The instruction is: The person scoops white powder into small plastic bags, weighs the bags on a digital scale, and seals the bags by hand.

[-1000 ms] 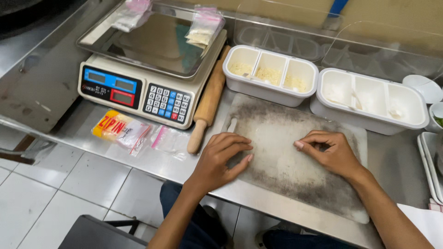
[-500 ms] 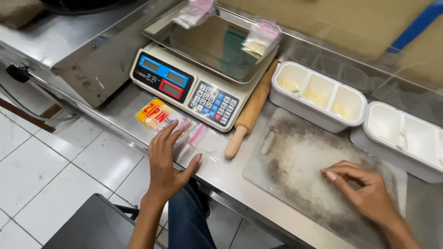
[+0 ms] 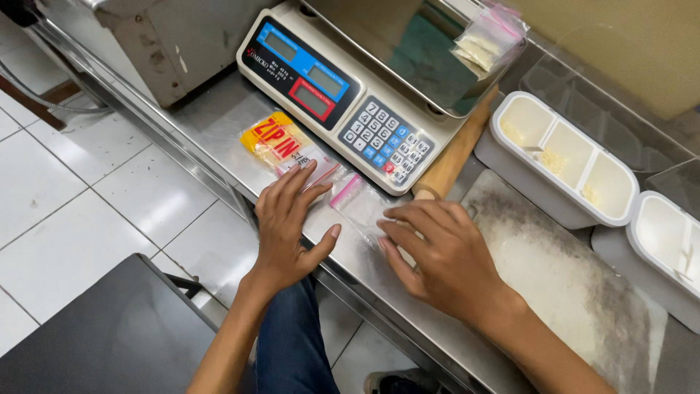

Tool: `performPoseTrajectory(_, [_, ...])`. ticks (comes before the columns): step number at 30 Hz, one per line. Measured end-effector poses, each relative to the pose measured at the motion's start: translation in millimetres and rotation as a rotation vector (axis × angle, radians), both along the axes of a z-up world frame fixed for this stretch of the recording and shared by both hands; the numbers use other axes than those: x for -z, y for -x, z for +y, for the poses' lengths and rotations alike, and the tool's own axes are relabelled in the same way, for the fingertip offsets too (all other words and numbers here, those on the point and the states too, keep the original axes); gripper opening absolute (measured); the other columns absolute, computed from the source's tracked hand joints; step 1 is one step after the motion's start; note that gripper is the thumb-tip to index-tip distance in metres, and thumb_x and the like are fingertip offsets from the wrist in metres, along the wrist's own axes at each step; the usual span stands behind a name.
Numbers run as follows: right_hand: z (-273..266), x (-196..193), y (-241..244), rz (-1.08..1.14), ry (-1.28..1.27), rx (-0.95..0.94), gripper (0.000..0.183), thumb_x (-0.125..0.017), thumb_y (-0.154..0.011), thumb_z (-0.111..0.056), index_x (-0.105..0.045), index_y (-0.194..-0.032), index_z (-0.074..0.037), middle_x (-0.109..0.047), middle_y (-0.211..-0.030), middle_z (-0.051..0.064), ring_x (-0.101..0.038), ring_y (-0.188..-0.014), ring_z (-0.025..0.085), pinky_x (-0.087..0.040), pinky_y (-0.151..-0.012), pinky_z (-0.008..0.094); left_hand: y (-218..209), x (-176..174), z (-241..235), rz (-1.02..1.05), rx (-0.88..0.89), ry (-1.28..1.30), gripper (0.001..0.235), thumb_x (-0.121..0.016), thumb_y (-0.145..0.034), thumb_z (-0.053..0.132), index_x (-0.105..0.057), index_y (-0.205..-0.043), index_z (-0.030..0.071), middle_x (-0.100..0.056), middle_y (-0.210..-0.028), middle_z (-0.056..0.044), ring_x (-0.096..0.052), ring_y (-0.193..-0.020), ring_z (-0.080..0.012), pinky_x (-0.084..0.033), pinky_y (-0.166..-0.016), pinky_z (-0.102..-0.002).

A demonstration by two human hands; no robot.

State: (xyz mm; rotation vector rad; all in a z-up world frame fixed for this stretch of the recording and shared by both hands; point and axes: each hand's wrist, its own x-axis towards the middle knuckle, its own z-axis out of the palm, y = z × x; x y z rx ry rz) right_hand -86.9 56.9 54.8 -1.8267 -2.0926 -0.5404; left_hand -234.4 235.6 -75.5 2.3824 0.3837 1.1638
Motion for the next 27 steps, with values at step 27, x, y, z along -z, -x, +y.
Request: performPoseTrajectory(27, [33,49,1,0.325,0.088,0.305,0.010,-0.070,-0.094,-0.012,-0.079,-0.097,-0.009,-0.076,-0.067,0.012,-0.077,-0.064,0.030,-0.059,-0.060,0.036,-8,8,-1,-0.117,0.039,0.124,0.057,-0.073,-0.094,0.044,-0.057,-0.141,0.016,-0.048,-0.157,-0.010,-0.044,-0.141,-0.0313,-0.021,-0.119,-0.051])
